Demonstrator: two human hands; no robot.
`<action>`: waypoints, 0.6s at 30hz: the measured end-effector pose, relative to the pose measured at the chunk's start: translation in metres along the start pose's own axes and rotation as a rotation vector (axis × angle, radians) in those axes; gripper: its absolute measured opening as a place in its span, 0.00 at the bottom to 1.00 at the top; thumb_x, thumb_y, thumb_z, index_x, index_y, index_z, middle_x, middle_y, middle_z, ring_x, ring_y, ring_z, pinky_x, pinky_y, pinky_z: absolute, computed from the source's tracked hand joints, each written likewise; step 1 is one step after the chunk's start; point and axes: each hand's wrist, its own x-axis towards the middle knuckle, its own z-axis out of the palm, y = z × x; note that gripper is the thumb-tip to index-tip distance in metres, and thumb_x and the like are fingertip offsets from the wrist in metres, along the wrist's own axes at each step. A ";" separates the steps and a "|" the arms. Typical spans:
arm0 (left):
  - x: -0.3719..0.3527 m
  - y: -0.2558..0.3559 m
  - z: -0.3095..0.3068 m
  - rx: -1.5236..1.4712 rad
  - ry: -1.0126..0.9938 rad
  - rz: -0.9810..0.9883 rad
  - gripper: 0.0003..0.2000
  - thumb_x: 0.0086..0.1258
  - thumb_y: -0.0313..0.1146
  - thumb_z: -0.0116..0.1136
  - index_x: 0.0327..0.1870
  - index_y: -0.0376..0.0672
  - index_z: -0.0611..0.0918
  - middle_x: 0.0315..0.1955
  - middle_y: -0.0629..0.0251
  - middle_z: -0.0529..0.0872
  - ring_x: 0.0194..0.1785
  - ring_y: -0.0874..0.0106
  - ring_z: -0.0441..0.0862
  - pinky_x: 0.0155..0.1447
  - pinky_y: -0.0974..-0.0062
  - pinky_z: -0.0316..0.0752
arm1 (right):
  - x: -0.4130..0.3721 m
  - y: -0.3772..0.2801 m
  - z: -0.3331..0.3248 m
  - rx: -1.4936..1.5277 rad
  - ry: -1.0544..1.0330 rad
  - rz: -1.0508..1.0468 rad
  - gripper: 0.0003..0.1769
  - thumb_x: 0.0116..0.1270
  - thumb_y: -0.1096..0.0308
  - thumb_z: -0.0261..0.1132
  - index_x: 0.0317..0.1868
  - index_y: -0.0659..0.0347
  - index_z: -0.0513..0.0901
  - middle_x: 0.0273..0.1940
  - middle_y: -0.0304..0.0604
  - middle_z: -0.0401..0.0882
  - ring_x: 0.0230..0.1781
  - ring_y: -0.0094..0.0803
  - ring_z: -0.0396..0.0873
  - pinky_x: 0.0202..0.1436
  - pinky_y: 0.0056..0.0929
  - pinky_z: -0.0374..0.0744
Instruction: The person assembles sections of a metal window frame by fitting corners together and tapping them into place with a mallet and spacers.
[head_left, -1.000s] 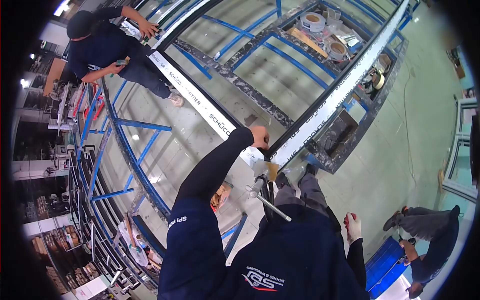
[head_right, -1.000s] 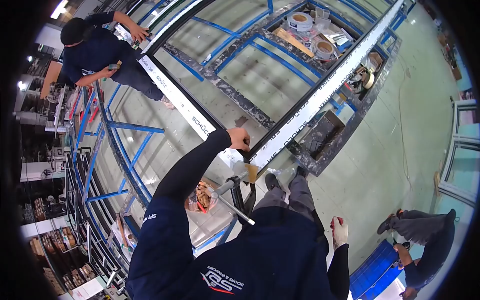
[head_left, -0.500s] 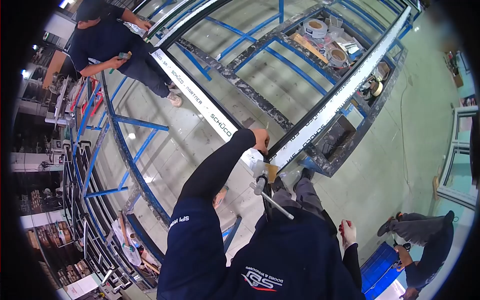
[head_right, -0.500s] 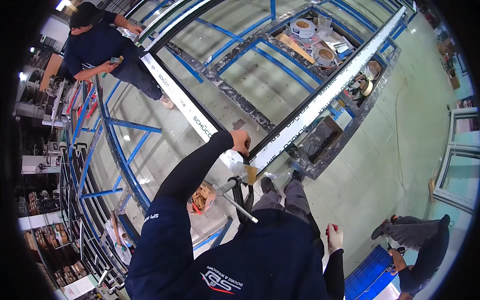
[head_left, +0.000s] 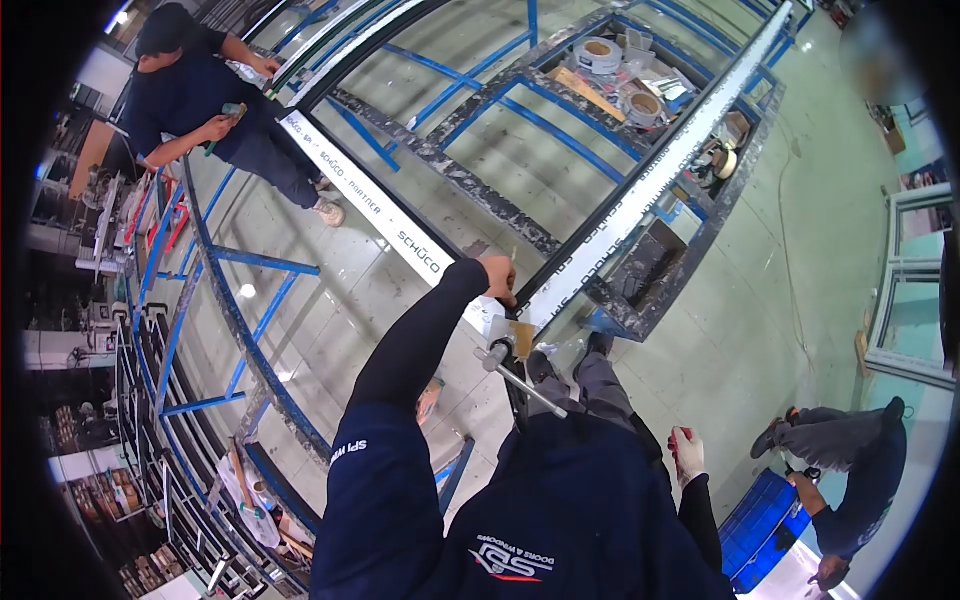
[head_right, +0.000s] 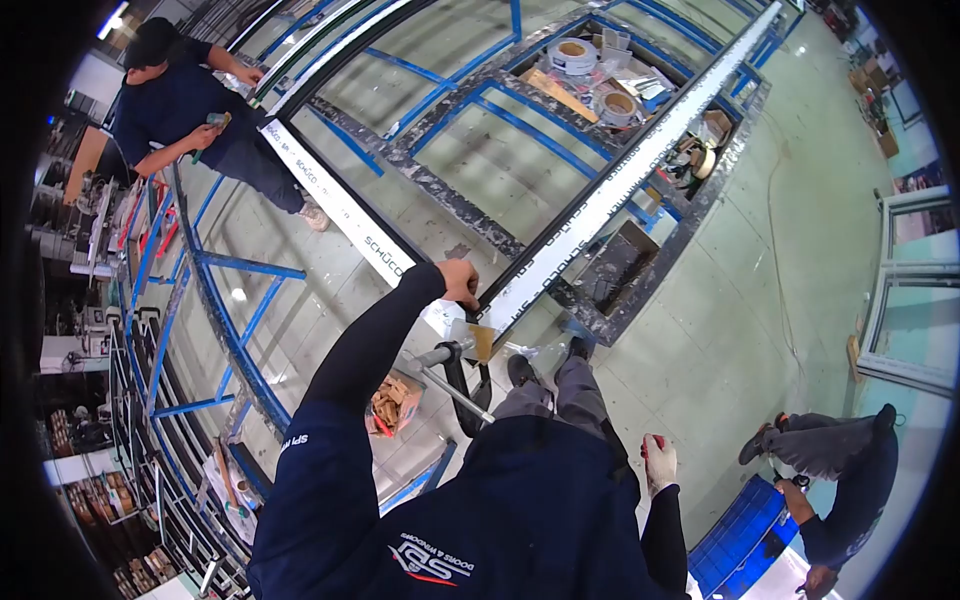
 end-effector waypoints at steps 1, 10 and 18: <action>0.001 -0.002 0.002 0.005 0.003 -0.008 0.17 0.53 0.42 0.77 0.33 0.37 0.87 0.29 0.53 0.89 0.36 0.59 0.89 0.43 0.65 0.81 | -0.001 -0.001 -0.002 0.008 0.006 -0.004 0.13 0.74 0.61 0.63 0.49 0.63 0.80 0.30 0.36 0.79 0.27 0.22 0.76 0.28 0.22 0.70; 0.010 -0.014 0.010 0.008 0.120 0.051 0.16 0.55 0.39 0.75 0.37 0.37 0.88 0.36 0.53 0.90 0.42 0.58 0.88 0.48 0.64 0.81 | -0.014 0.001 -0.006 0.030 0.035 0.045 0.13 0.73 0.63 0.64 0.48 0.65 0.80 0.31 0.37 0.80 0.29 0.23 0.77 0.31 0.23 0.72; -0.061 -0.001 0.060 -0.215 1.340 0.035 0.07 0.67 0.28 0.63 0.42 0.39 0.88 0.43 0.54 0.87 0.51 0.53 0.82 0.60 0.62 0.75 | 0.010 0.035 -0.017 0.043 -0.061 0.053 0.13 0.71 0.61 0.66 0.43 0.64 0.82 0.28 0.36 0.80 0.25 0.22 0.76 0.28 0.23 0.71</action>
